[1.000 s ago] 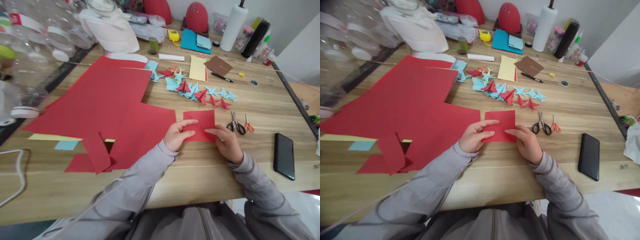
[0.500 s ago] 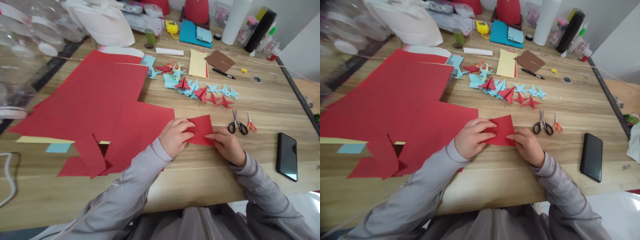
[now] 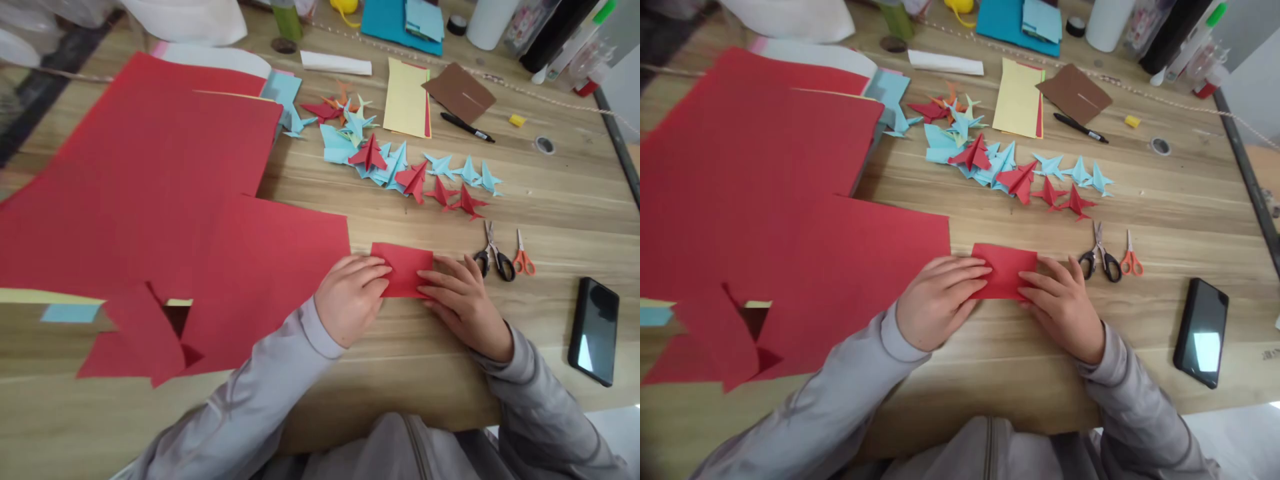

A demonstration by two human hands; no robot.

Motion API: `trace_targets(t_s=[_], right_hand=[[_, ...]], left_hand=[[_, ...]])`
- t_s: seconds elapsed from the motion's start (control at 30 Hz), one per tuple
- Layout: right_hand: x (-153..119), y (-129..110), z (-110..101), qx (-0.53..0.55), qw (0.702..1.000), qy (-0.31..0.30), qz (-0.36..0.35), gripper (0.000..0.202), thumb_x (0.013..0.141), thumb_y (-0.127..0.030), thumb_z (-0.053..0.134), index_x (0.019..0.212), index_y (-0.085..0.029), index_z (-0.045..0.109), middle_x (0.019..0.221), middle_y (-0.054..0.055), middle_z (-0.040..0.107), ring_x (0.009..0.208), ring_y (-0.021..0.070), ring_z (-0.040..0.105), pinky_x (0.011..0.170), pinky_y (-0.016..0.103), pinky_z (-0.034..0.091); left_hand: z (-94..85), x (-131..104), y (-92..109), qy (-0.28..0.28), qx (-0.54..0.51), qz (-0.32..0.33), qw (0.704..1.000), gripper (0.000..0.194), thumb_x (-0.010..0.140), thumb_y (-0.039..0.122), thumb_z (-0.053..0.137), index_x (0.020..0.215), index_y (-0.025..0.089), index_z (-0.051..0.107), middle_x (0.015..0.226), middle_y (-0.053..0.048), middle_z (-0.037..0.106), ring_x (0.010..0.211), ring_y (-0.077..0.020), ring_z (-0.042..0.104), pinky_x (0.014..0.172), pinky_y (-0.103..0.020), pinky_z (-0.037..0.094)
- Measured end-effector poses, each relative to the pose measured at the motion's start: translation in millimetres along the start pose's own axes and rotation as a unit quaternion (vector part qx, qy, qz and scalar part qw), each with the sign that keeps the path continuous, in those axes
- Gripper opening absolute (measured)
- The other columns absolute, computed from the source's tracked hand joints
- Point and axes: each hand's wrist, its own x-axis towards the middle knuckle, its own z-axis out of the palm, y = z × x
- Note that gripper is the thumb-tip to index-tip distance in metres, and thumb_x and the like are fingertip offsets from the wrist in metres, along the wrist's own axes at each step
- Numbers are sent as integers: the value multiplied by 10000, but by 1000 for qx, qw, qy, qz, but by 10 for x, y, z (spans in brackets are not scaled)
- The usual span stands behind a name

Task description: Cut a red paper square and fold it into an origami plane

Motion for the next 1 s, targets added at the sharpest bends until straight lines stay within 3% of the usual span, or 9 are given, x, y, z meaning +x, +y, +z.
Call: trace_targets(t_s=[0.2, 0.37, 0.47, 0.57, 0.87, 1.0], right_hand=[[40, -36, 31, 84, 988, 47, 118, 132, 881, -208, 550, 881, -249, 675, 989, 26, 745, 1164, 238, 580, 1092, 536, 259], [88, -122, 105, 106, 963, 118, 220, 133, 848, -244, 600, 724, -228, 645, 927, 44, 740, 1023, 222, 656, 1056, 507, 328], [117, -155, 156, 95, 945, 162, 267, 169, 805, -282, 660, 660, -212, 608, 871, 40, 733, 924, 215, 681, 1036, 511, 355], [144, -175, 197, 76, 938, 182, 284, 180, 766, -295, 705, 646, -208, 603, 794, 22, 717, 861, 207, 687, 1025, 513, 370], [173, -225, 286, 31, 923, 222, 312, 222, 713, -285, 756, 705, -214, 546, 664, -33, 645, 777, 192, 687, 982, 497, 430], [178, -218, 293, 22, 926, 219, 307, 246, 717, -289, 753, 715, -216, 518, 662, -44, 624, 771, 185, 684, 973, 486, 438]], left_hand=[[26, -5, 90, 29, -66, -118, 990, 154, 867, 179, 521, 886, 144, 670, 916, -69, 740, 934, -214, 664, 811, -378, 494], [47, 26, 175, 65, -31, -203, 977, 84, 850, 213, 592, 829, 153, 646, 766, -32, 715, 807, -187, 638, 726, -329, 430], [54, 39, 177, 88, 22, -238, 967, 149, 820, 273, 638, 744, 148, 612, 678, -39, 661, 703, -182, 595, 646, -316, 391], [66, 49, 168, 102, 45, -258, 960, 173, 806, 276, 658, 705, 161, 577, 637, -25, 632, 672, -175, 568, 642, -311, 379], [121, 85, 140, 74, 69, -280, 955, 204, 778, 264, 691, 692, 187, 523, 579, 9, 592, 623, -167, 524, 639, -310, 366], [78, 79, 155, 88, 102, -282, 950, 187, 770, 278, 697, 801, 158, 558, 669, -40, 632, 649, -178, 558, 642, -316, 400]])
